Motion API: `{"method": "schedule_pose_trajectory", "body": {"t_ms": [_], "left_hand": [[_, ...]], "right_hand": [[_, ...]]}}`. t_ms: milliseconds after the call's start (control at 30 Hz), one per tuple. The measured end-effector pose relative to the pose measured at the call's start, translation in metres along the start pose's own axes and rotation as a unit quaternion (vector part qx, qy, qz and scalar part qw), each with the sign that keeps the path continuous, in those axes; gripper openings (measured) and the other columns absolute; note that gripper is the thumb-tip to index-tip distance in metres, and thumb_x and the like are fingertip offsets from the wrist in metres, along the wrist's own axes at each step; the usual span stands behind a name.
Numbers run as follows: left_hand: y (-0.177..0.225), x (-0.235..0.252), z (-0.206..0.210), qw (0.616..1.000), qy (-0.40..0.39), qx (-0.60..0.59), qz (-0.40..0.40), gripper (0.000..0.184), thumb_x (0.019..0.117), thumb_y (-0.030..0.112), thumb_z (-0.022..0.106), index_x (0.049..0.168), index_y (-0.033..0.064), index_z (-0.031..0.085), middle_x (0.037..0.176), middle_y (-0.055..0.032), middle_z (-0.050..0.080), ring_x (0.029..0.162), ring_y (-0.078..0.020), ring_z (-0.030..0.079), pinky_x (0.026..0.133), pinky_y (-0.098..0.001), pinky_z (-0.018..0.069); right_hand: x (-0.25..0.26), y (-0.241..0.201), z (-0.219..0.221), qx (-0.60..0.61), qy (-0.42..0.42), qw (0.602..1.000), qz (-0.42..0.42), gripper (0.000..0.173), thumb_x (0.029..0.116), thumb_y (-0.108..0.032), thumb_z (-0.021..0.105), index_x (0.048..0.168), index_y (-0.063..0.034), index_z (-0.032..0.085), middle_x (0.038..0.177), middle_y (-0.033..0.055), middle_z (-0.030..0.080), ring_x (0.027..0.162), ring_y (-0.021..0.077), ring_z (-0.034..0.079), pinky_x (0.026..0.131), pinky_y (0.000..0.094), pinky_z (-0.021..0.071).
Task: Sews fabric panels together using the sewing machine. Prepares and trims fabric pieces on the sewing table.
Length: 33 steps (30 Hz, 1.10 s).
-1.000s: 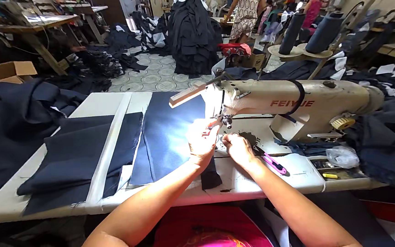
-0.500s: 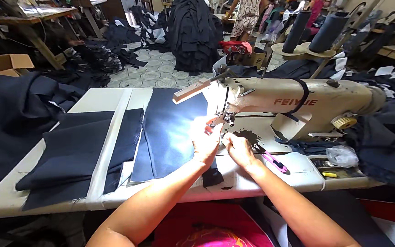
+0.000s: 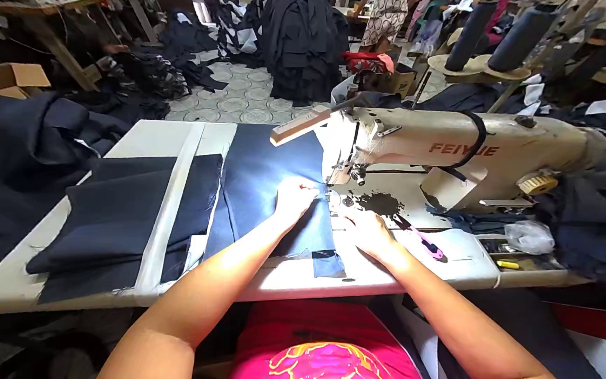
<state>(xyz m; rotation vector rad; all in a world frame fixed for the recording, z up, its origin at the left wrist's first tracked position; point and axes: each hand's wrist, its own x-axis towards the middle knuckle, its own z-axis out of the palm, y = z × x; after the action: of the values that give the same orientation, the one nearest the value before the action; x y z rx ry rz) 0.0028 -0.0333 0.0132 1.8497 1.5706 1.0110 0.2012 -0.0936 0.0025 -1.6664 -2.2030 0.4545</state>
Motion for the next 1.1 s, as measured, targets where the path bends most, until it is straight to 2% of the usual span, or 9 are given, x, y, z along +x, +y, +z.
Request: {"method": "schedule_pose_trajectory", "body": {"t_ms": [67, 167, 233, 400, 567, 667, 833, 967, 1100], "left_hand": [[0.003, 0.005, 0.002, 0.999, -0.029, -0.024, -0.005, 0.021, 0.0894, 0.020, 0.079, 0.094, -0.0008, 0.075, 0.087, -0.0141, 0.071, 0.085, -0.0258, 0.066, 0.082, -0.0483, 0.0525], [0.007, 0.012, 0.012, 0.998, -0.054, -0.039, 0.001, 0.032, 0.0864, 0.025, 0.083, 0.103, -0.0014, 0.074, 0.089, -0.0131, 0.070, 0.082, -0.0231, 0.064, 0.080, -0.0450, 0.0527], [0.010, 0.015, 0.016, 0.997, -0.064, -0.038, 0.003, 0.035, 0.0840, 0.027, 0.085, 0.100, -0.0012, 0.072, 0.089, -0.0129, 0.069, 0.083, -0.0230, 0.064, 0.080, -0.0452, 0.0520], [-0.002, 0.018, 0.018, 0.997, -0.024, -0.021, 0.077, 0.015, 0.0901, 0.015, 0.076, 0.086, 0.0007, 0.077, 0.083, -0.0134, 0.073, 0.084, -0.0259, 0.069, 0.081, -0.0486, 0.0529], [-0.015, 0.019, 0.010, 0.995, 0.015, -0.025, 0.090, 0.016, 0.0951, 0.013, 0.069, 0.090, 0.0007, 0.078, 0.088, -0.0146, 0.075, 0.091, -0.0267, 0.071, 0.088, -0.0491, 0.0534], [-0.015, 0.025, 0.010, 0.996, 0.029, -0.014, 0.086, 0.016, 0.0945, 0.012, 0.068, 0.089, 0.0008, 0.078, 0.087, -0.0149, 0.075, 0.089, -0.0275, 0.071, 0.087, -0.0493, 0.0530], [-0.010, 0.043, 0.013, 0.998, -0.009, 0.031, 0.055, 0.016, 0.0955, 0.013, 0.066, 0.093, 0.0015, 0.077, 0.092, -0.0162, 0.074, 0.094, -0.0319, 0.070, 0.086, -0.0540, 0.0533], [-0.005, 0.055, 0.023, 0.993, -0.041, 0.096, 0.063, 0.024, 0.1002, 0.016, 0.059, 0.095, -0.0021, 0.074, 0.098, -0.0214, 0.072, 0.102, -0.0386, 0.069, 0.088, -0.0588, 0.0520], [-0.005, 0.060, 0.032, 0.985, -0.101, 0.119, 0.072, 0.023, 0.0995, 0.012, 0.056, 0.091, -0.0043, 0.070, 0.100, -0.0232, 0.070, 0.103, -0.0397, 0.067, 0.086, -0.0595, 0.0509]], "right_hand": [[0.000, -0.002, 0.000, 0.002, 0.007, 1.000, -0.009, 0.029, 0.1054, -0.018, 0.051, 0.107, 0.0000, 0.073, 0.095, 0.0187, 0.072, 0.095, 0.0350, 0.070, 0.086, 0.0561, 0.0526], [0.001, -0.003, 0.002, 0.002, 0.021, 0.999, -0.028, 0.028, 0.1044, -0.016, 0.052, 0.107, -0.0001, 0.074, 0.095, 0.0182, 0.073, 0.095, 0.0340, 0.071, 0.086, 0.0551, 0.0533], [0.003, 0.000, 0.004, 0.006, 0.026, 0.999, -0.037, 0.026, 0.1037, -0.016, 0.052, 0.105, -0.0011, 0.073, 0.094, 0.0171, 0.073, 0.094, 0.0328, 0.071, 0.085, 0.0545, 0.0536], [0.006, 0.003, 0.002, -0.005, 0.009, 1.000, -0.029, 0.027, 0.1043, -0.018, 0.052, 0.103, -0.0003, 0.073, 0.092, 0.0168, 0.072, 0.092, 0.0321, 0.070, 0.084, 0.0528, 0.0532], [0.006, 0.007, 0.002, -0.001, 0.031, 0.999, -0.032, 0.025, 0.1037, -0.017, 0.055, 0.101, 0.0001, 0.073, 0.089, 0.0167, 0.071, 0.087, 0.0319, 0.070, 0.081, 0.0521, 0.0544], [0.009, 0.005, 0.002, -0.001, 0.041, 0.999, -0.021, 0.023, 0.1032, -0.015, 0.057, 0.098, 0.0004, 0.073, 0.086, 0.0166, 0.070, 0.084, 0.0321, 0.069, 0.078, 0.0530, 0.0544], [0.013, 0.007, -0.001, 0.004, 0.050, 0.999, 0.000, 0.023, 0.1031, -0.016, 0.058, 0.093, 0.0007, 0.070, 0.078, 0.0151, 0.066, 0.076, 0.0301, 0.067, 0.071, 0.0510, 0.0528], [0.014, 0.010, -0.004, 0.005, 0.046, 0.999, 0.006, 0.024, 0.1037, -0.018, 0.059, 0.097, 0.0011, 0.071, 0.081, 0.0153, 0.068, 0.078, 0.0298, 0.068, 0.074, 0.0511, 0.0544], [0.014, 0.012, -0.004, -0.006, 0.045, 0.999, 0.012, 0.024, 0.1031, -0.018, 0.059, 0.093, 0.0016, 0.069, 0.079, 0.0152, 0.066, 0.075, 0.0291, 0.066, 0.072, 0.0501, 0.0533]]}}
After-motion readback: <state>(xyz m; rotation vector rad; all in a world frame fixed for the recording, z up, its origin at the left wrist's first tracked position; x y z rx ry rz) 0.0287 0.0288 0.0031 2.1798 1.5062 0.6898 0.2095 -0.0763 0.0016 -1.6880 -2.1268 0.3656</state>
